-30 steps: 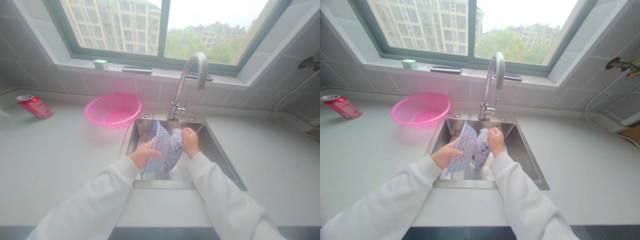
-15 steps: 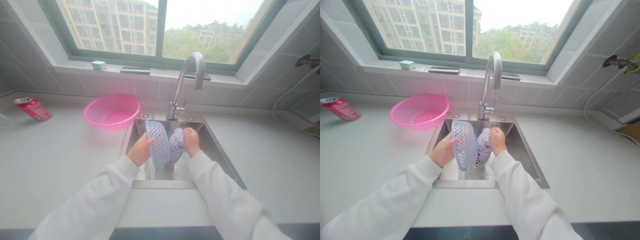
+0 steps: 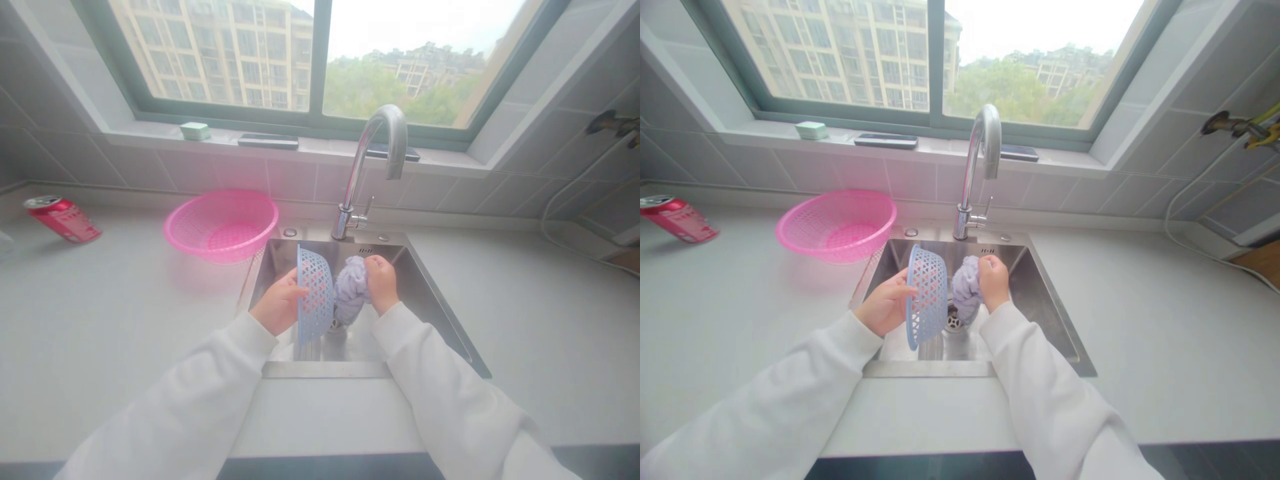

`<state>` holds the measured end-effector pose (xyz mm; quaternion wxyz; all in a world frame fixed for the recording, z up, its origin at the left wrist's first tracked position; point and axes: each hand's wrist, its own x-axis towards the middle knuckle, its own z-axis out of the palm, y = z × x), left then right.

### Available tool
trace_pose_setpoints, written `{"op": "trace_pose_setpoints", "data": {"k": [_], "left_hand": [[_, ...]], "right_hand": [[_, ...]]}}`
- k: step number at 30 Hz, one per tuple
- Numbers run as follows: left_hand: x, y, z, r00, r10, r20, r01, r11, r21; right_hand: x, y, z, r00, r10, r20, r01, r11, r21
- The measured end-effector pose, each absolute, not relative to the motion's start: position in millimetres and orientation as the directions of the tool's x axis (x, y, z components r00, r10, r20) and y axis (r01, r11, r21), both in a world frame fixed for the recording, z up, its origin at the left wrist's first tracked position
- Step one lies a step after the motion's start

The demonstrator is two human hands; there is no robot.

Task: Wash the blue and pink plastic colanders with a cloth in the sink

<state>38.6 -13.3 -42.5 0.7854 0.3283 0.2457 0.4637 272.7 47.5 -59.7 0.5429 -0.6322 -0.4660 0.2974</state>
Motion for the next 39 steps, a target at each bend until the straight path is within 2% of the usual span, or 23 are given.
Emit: {"op": "trace_pose_setpoints", "data": {"k": [6,13,23,28,31,35,39], "left_hand": [[37.1,-13.3,-41.9,0.459,0.886,-0.072,-0.578,0.359,0.733],[35.4,-10.2,-50.7,0.401,0.899,-0.175,-0.556,0.391,0.733],[37.4,-16.1,-41.1,0.508,0.858,-0.077,-0.567,0.4,0.72],[38.8,-17.0,-40.8,0.508,0.856,-0.101,-0.527,0.401,0.749],[40.9,-16.8,-44.0,0.522,0.848,-0.089,-0.508,0.393,0.766],[42.9,-16.4,-48.1,0.505,0.862,-0.046,-0.511,0.342,0.789],[43.9,-17.4,-49.2,0.509,0.861,-0.009,-0.49,0.298,0.819]], "right_hand": [[273.9,47.0,-59.5,0.397,0.905,0.151,0.28,0.037,-0.959],[273.2,45.2,-59.5,0.392,0.909,0.144,0.251,0.045,-0.967],[264.0,34.5,-49.3,0.345,0.922,0.176,0.257,0.087,-0.962],[250.1,17.0,-37.4,0.296,0.917,0.268,0.342,0.16,-0.926],[244.8,9.6,-37.1,0.153,0.923,0.352,0.342,0.285,-0.895],[240.2,6.7,-41.5,-0.228,0.867,0.444,0.345,0.498,-0.796],[235.0,9.5,-44.2,-0.348,0.846,0.404,0.492,0.532,-0.69]]}}
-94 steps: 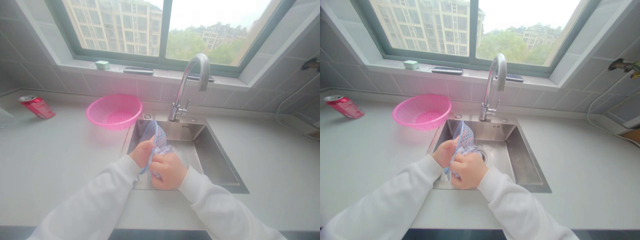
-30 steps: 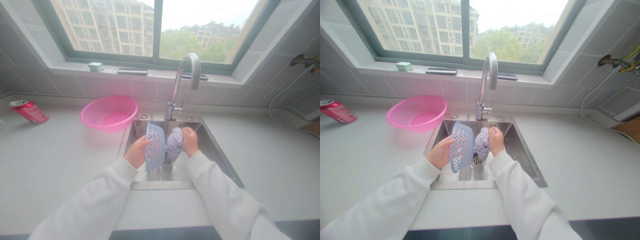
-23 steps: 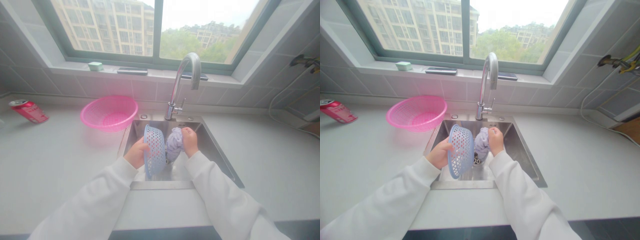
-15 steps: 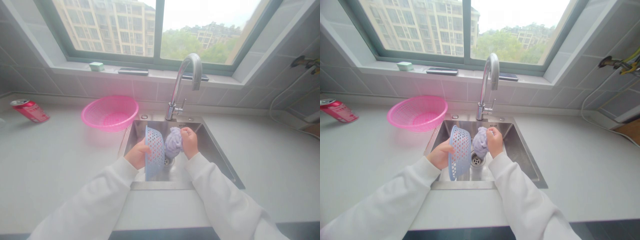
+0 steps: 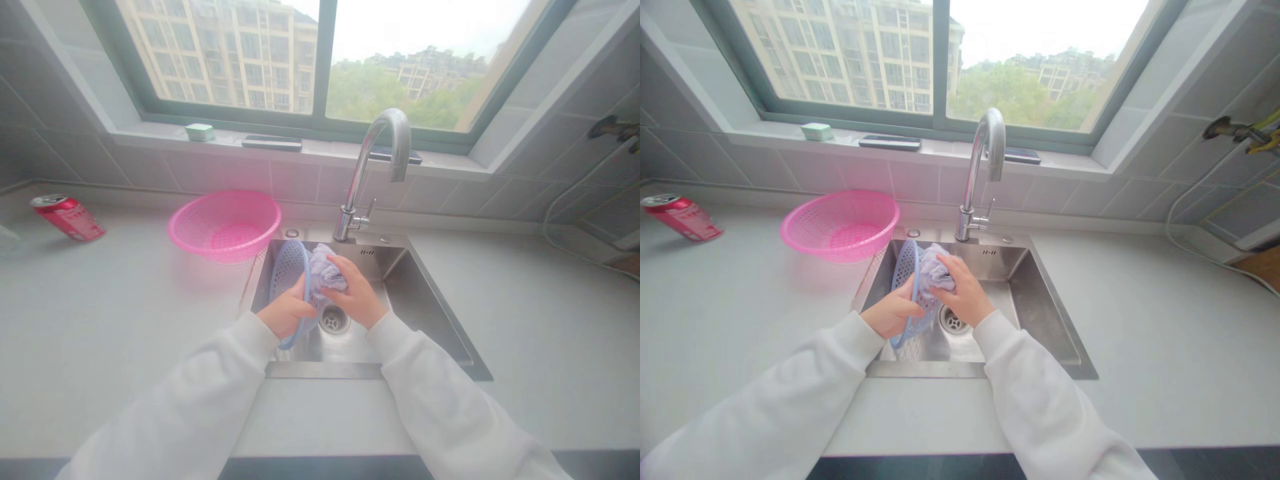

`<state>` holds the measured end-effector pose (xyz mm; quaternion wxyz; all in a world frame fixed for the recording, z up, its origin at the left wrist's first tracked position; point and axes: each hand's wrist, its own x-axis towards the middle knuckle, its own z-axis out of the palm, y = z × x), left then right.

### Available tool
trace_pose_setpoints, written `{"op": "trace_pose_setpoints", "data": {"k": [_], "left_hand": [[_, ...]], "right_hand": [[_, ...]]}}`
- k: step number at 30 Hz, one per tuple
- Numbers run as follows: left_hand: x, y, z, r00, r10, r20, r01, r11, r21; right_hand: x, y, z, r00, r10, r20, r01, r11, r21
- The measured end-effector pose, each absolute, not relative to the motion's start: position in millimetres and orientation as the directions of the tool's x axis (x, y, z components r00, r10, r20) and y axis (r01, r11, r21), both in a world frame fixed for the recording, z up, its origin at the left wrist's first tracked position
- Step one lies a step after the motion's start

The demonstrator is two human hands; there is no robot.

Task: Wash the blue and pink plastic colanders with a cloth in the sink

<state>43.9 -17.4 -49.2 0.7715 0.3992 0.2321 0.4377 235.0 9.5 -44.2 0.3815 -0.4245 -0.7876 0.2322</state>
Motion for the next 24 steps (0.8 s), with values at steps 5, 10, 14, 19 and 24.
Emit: {"op": "trace_pose_setpoints", "data": {"k": [5,10,14,19,24], "left_hand": [[47.1,-17.8,-52.7,0.541,0.841,0.017,-0.481,0.293,0.826],[48.9,-17.8,-55.5,0.552,0.834,0.002,-0.473,0.311,0.824],[43.3,-17.3,-51.7,0.539,0.842,0.001,-0.482,0.308,0.82],[38.0,-14.7,-51.0,0.577,0.816,-0.03,-0.503,0.384,0.774],[41.6,-16.5,-57.5,0.627,0.779,-0.007,-0.45,0.369,0.813]], "right_hand": [[229.7,10.7,-45.4,-0.301,0.851,0.432,0.67,0.51,-0.54],[225.6,5.1,-42.1,-0.388,0.791,0.474,0.7,0.587,-0.407],[221.8,-5.7,-40.9,-0.541,0.725,0.426,0.703,0.668,-0.243],[221.0,-14.1,-46.6,-0.644,0.657,0.392,0.665,0.734,-0.139],[228.0,-7.5,-48.1,-0.423,0.746,0.515,0.753,0.605,-0.257]]}}
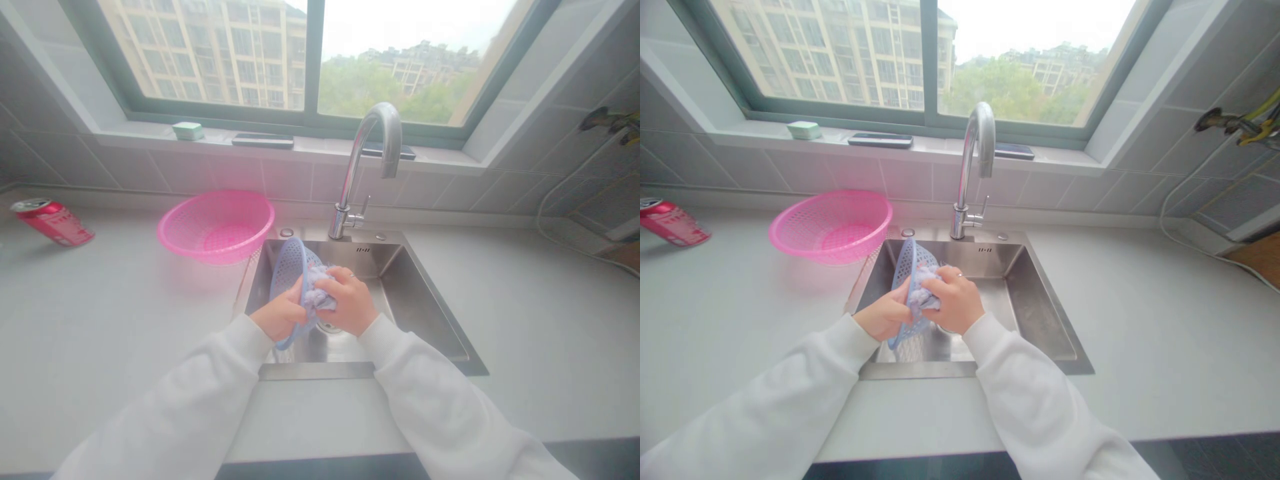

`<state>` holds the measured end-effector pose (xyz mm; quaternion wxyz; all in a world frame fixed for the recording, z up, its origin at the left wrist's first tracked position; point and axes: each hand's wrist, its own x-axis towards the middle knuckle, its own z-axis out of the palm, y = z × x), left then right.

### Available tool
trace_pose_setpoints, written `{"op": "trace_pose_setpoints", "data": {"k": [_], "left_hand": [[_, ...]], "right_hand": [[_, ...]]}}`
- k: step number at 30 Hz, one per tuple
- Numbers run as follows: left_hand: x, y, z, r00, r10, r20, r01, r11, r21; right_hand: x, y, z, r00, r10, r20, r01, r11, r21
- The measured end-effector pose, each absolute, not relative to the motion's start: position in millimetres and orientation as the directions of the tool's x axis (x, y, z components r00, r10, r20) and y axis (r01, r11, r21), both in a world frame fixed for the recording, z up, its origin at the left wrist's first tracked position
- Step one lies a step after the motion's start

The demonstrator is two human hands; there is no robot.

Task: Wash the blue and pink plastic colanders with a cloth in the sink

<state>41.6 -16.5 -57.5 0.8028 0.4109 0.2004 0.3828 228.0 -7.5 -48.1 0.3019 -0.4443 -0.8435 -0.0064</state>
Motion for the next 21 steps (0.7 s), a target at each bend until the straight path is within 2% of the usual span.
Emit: {"op": "trace_pose_setpoints", "data": {"k": [4,7,11,16,18,21], "left_hand": [[45.8,-22.7,-59.5,0.74,0.672,0.009,-0.347,0.371,0.861],[48.8,-25.0,-59.2,0.766,0.642,0.018,-0.318,0.355,0.879],[50.8,-23.4,-57.5,0.706,0.707,0.034,-0.388,0.346,0.854],[45.4,-20.2,-46.3,0.633,0.773,0.03,-0.466,0.35,0.813],[40.7,-18.5,-38.6,0.596,0.802,0.044,-0.491,0.321,0.81],[34.3,-15.9,-29.4,0.566,0.82,0.082,-0.535,0.29,0.793]], "right_hand": [[240.1,6.0,-38.7,-0.136,0.813,0.566,0.774,0.444,-0.451],[243.6,9.8,-30.9,-0.084,0.822,0.563,0.781,0.405,-0.476],[232.8,-5.4,-24.4,-0.26,0.771,0.582,0.816,0.497,-0.293],[213.3,-40.1,-21.3,-0.438,0.554,0.708,0.769,0.639,-0.025],[206.7,-51.6,-21.7,-0.477,0.496,0.725,0.743,0.669,0.031],[198.9,-61.1,-24.0,-0.507,0.508,0.697,0.743,0.667,0.055]]}}
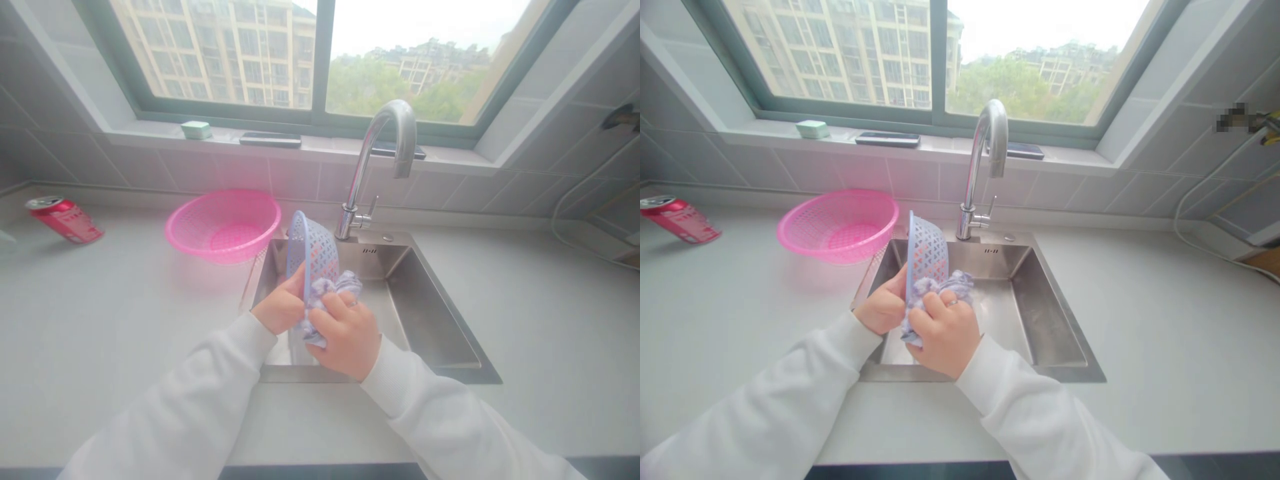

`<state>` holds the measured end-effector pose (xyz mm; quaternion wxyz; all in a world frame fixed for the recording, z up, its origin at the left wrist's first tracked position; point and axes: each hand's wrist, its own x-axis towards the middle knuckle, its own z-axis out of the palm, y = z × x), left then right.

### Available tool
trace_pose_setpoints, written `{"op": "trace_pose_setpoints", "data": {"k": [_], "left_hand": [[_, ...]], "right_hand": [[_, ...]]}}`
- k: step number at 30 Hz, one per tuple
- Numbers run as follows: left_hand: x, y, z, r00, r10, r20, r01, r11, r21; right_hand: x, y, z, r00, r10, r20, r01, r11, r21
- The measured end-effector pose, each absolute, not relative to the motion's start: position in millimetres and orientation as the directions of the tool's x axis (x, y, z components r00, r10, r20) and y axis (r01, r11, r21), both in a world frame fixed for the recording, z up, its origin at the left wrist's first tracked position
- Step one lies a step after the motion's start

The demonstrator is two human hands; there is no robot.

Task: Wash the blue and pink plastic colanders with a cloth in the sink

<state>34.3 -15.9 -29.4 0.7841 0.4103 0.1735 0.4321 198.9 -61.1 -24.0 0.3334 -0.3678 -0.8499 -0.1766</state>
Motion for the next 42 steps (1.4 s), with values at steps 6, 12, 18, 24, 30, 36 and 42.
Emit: {"op": "trace_pose_setpoints", "data": {"k": [6,12,18,24,30,36,42], "left_hand": [[37.5,-16.2,-38.8,0.589,0.808,0.006,-0.485,0.347,0.803],[41.7,-14.9,-57.9,0.641,0.765,0.063,-0.393,0.256,0.883],[40.3,-20.3,-58.4,0.702,0.704,0.103,-0.301,0.163,0.94],[35.8,-26.2,-57.4,0.701,0.713,0.018,-0.427,0.4,0.811],[29.2,-24.5,-45.9,0.565,0.82,0.085,-0.585,0.326,0.743],[35.8,-21.0,-44.1,0.507,0.862,0.008,-0.564,0.325,0.759],[36.0,-26.9,-41.3,0.487,0.87,0.076,-0.601,0.271,0.752]], "right_hand": [[202.4,-53.2,-29.4,-0.503,0.501,0.704,0.756,0.65,0.078],[220.3,-33.4,-30.9,-0.341,0.524,0.781,0.831,0.556,-0.009],[240.5,-4.8,-29.8,0.005,0.763,0.646,0.864,0.321,-0.387],[264.5,33.2,-54.2,0.355,0.917,0.183,0.386,0.035,-0.922],[275.4,47.9,-71.7,0.444,0.891,0.095,0.174,0.019,-0.985],[273.6,46.0,-69.4,0.43,0.897,0.105,0.195,0.022,-0.981],[274.1,47.0,-69.8,0.432,0.897,0.091,0.169,0.019,-0.986]]}}
